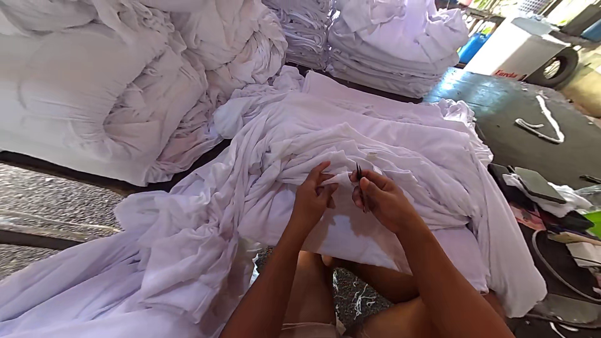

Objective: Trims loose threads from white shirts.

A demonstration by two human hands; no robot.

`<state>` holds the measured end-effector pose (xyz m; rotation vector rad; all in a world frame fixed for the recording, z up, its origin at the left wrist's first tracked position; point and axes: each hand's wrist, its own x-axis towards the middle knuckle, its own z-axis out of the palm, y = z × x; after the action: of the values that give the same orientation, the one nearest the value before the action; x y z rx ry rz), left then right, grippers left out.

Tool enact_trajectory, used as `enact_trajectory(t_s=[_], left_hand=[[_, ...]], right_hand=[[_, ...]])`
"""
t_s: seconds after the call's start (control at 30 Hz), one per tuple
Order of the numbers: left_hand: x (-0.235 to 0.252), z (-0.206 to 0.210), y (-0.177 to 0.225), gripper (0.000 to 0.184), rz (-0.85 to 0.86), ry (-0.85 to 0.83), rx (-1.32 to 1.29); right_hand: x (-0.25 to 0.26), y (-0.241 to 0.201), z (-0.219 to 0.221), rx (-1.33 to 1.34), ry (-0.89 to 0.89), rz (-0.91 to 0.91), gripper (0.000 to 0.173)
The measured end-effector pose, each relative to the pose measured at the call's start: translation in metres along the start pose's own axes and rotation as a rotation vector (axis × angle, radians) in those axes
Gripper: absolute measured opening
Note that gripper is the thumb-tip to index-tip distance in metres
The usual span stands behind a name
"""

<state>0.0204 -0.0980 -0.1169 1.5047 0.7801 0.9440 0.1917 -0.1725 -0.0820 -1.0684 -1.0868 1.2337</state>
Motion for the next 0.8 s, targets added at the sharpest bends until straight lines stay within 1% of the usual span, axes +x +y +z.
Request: enact_trajectory(t_s=[0.07, 0.17, 0.2, 0.27, 0.33, 0.37, 0.43, 0.5, 0.6, 0.67, 0.77, 0.8], left_hand=[[0.007, 0.003, 0.002, 0.042, -0.081, 0.071, -0.075], [0.013, 0.004, 0.001, 0.04, -0.168, 0.129, -0.178], [0.014, 0.005, 0.001, 0.04, -0.18, 0.141, -0.195], [0.014, 0.006, 0.001, 0.039, -0.198, 0.163, -0.211], [0.014, 0.007, 0.003, 0.039, -0.215, 0.171, -0.202], [0.014, 0.007, 0.003, 0.038, -0.216, 0.176, -0.199], [0.014, 0.007, 0.002, 0.037, -0.212, 0.181, -0.194], [0.014, 0.007, -0.001, 0.037, -0.21, 0.183, -0.204], [0.014, 0.006, -0.004, 0.037, -0.215, 0.19, -0.222], [0.014, 0.006, -0.005, 0.036, -0.222, 0.193, -0.226], [0.015, 0.007, -0.005, 0.035, -0.218, 0.197, -0.225], [0.015, 0.007, -0.006, 0.035, -0.215, 0.195, -0.224]], right_hand=[[0.0, 0.003, 0.001, -0.218, 0.096, -0.089, 0.019], [0.001, 0.011, 0.004, -0.607, 0.221, -0.214, 0.035], [0.001, 0.016, 0.005, -0.721, 0.256, -0.277, 0.036], [0.004, 0.027, 0.01, -0.928, 0.301, -0.447, 0.028], [0.008, 0.036, 0.014, -1.104, 0.306, -0.563, 0.019], [0.01, 0.038, 0.016, -1.162, 0.308, -0.572, 0.018], [0.013, 0.036, 0.019, -1.188, 0.302, -0.509, 0.016], [0.014, 0.031, 0.018, -1.085, 0.305, -0.442, 0.016], [0.009, 0.022, 0.015, -0.953, 0.358, -0.427, 0.017], [0.005, 0.02, 0.01, -0.999, 0.326, -0.385, 0.022], [-0.001, 0.022, 0.0, -1.14, 0.187, -0.314, 0.044], [-0.002, 0.024, -0.003, -1.187, 0.157, -0.333, 0.043]])
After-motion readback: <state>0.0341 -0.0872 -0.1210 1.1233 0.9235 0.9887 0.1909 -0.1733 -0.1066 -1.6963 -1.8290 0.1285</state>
